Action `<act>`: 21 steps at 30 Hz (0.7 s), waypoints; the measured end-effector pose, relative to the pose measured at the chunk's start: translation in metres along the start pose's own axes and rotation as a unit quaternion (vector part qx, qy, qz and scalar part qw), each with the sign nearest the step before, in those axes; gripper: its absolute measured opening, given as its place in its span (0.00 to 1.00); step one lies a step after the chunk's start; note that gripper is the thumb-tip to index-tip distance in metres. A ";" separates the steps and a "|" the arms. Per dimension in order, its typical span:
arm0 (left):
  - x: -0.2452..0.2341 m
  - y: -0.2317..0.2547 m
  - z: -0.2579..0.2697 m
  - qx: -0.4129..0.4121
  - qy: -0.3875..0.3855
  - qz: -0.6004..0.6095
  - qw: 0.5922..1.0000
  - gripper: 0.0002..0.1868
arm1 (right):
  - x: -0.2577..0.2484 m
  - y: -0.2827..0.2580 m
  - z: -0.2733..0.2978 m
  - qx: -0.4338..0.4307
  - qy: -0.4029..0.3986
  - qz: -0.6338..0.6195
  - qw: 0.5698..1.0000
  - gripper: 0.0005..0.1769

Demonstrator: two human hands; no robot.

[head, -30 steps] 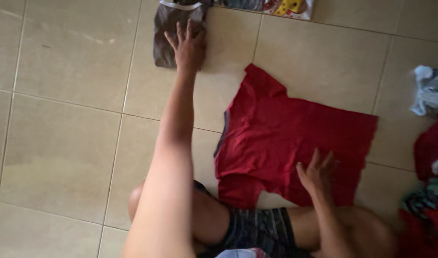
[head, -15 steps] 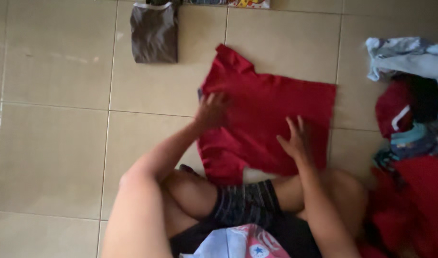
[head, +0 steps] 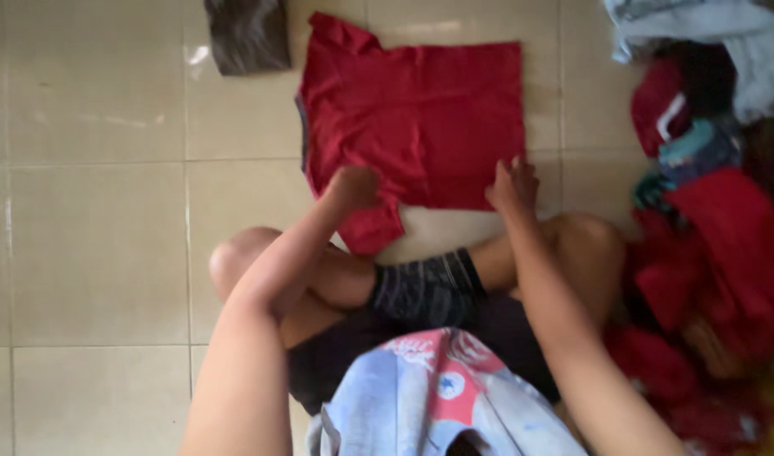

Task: The person sits on a tiled floor and folds two t-shirts by hand. First, a dark brown t-shirt is smoothed, folded in half, then folded again into a compact rectangle and placed aside. Next, a red t-shirt is folded using the same method and set down.

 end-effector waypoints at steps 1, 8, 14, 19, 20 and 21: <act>0.000 0.024 0.010 0.049 -0.011 -0.010 0.999 0.26 | -0.003 0.003 0.002 0.025 -0.007 0.009 1.000 0.25; 0.022 0.077 0.028 -0.009 -0.111 -0.021 0.994 0.29 | 0.007 0.028 0.027 0.030 -0.030 0.036 0.998 0.19; 0.036 0.028 0.036 -0.049 -0.119 -0.001 0.992 0.18 | 0.055 0.039 0.022 -0.088 -0.041 0.128 0.987 0.13; 0.013 0.007 0.046 -0.113 -0.180 0.038 0.976 0.19 | 0.075 0.043 0.020 -0.108 -0.036 0.162 0.980 0.13; 0.009 0.009 0.049 -0.114 -0.167 0.043 0.978 0.18 | 0.074 0.041 0.020 -0.103 -0.025 0.171 0.980 0.13; 0.008 0.010 0.053 -0.115 -0.154 0.047 0.980 0.18 | 0.071 0.037 0.019 -0.098 -0.015 0.180 0.979 0.12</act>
Point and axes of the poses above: each hand's wrist, its own z-axis away from the middle knuckle, its own x-axis out of the palm, y = z × x, the point moved 3 cm from there along -z, towards the middle knuckle, and after that the axes turned 8 degrees about y, right-handed, at the moved point
